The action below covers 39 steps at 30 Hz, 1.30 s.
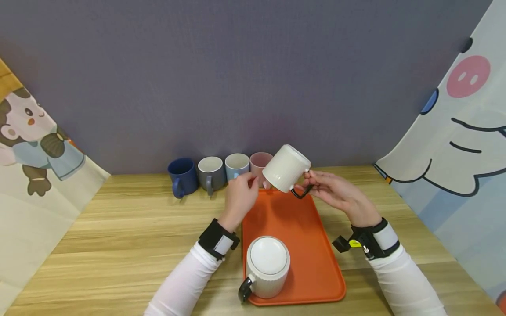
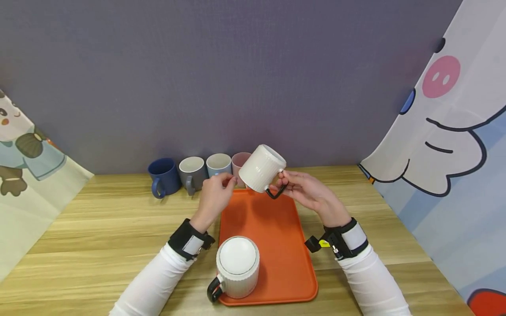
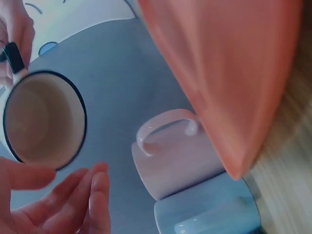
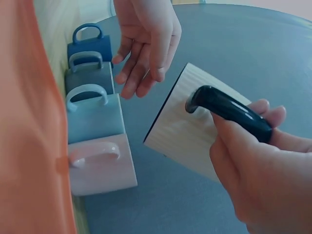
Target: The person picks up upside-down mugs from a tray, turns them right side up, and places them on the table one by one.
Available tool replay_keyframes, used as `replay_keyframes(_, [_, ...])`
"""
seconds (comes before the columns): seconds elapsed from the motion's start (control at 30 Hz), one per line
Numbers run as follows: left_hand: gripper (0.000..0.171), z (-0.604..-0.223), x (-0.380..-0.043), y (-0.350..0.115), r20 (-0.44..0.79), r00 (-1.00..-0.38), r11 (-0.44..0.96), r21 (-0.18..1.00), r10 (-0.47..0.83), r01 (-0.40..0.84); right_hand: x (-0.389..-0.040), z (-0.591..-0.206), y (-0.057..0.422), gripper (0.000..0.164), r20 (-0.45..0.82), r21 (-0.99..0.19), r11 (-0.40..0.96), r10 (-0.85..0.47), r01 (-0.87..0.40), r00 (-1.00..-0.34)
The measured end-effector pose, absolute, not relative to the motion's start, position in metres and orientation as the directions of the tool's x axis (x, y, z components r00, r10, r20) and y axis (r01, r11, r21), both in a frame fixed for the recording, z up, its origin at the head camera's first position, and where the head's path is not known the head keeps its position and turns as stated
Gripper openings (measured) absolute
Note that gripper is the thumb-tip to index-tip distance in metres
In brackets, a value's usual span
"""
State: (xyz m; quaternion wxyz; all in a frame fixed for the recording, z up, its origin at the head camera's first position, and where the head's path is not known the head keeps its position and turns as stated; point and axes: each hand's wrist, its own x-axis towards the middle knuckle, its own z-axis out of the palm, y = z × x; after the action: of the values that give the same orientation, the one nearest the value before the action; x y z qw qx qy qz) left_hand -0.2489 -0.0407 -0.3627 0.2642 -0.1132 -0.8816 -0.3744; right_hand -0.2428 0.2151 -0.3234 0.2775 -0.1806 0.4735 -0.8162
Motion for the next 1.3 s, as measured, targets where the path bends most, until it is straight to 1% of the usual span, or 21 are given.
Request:
replay_keyframes(0.1, [0.015,-0.359,-0.249,-0.039,0.531,-0.847,0.668,0.626,0.013,0.403,-0.247,-0.321,0.21,0.031,0.042,-0.863,-0.424,-0.604,0.276,-0.796])
replay_keyframes(0.3, [0.018,-0.355,-0.248,-0.036,0.512,-0.859,0.624,0.661,0.032,0.417,-0.253,-0.317,0.202,0.029,0.025,-0.816,-0.489,-0.564,0.309,-0.826])
replay_keyframes(0.43, [0.019,-0.353,-0.247,-0.032,0.518,-0.854,0.573,0.686,0.046,0.448,-0.257,-0.316,0.197,0.027,0.017,-0.773,-0.537,-0.549,0.337,-0.836])
replay_keyframes(0.67, [0.023,-0.349,-0.248,-0.023,0.56,-0.825,0.55,0.668,0.071,0.501,-0.267,-0.314,0.187,0.02,0.03,-0.682,-0.627,-0.538,0.376,-0.842])
replay_keyframes(0.8, [0.031,-0.345,-0.248,-0.019,0.558,-0.825,0.531,0.675,0.086,0.512,-0.269,-0.311,0.181,0.02,0.053,-0.609,-0.683,-0.543,0.404,-0.838])
replay_keyframes(0.93, [0.039,-0.341,-0.246,-0.018,0.544,-0.835,0.526,0.687,0.085,0.501,-0.268,-0.308,0.174,0.02,0.062,-0.548,-0.719,-0.544,0.427,-0.837])
replay_keyframes(1.07, [0.044,-0.338,-0.245,-0.017,0.522,-0.849,0.519,0.705,0.082,0.484,-0.266,-0.305,0.167,0.019,0.066,-0.519,-0.736,-0.542,0.435,-0.838])
replay_keyframes(1.2, [0.048,-0.336,-0.245,-0.016,0.484,-0.873,0.494,0.746,0.058,0.446,-0.263,-0.303,0.159,0.022,0.049,-0.519,-0.739,-0.528,0.43,-0.848])
replay_keyframes(1.3, [0.047,-0.335,-0.246,-0.016,0.448,-0.893,0.457,0.787,0.038,0.414,-0.262,-0.304,0.154,0.023,0.039,-0.54,-0.729,-0.52,0.42,-0.854])
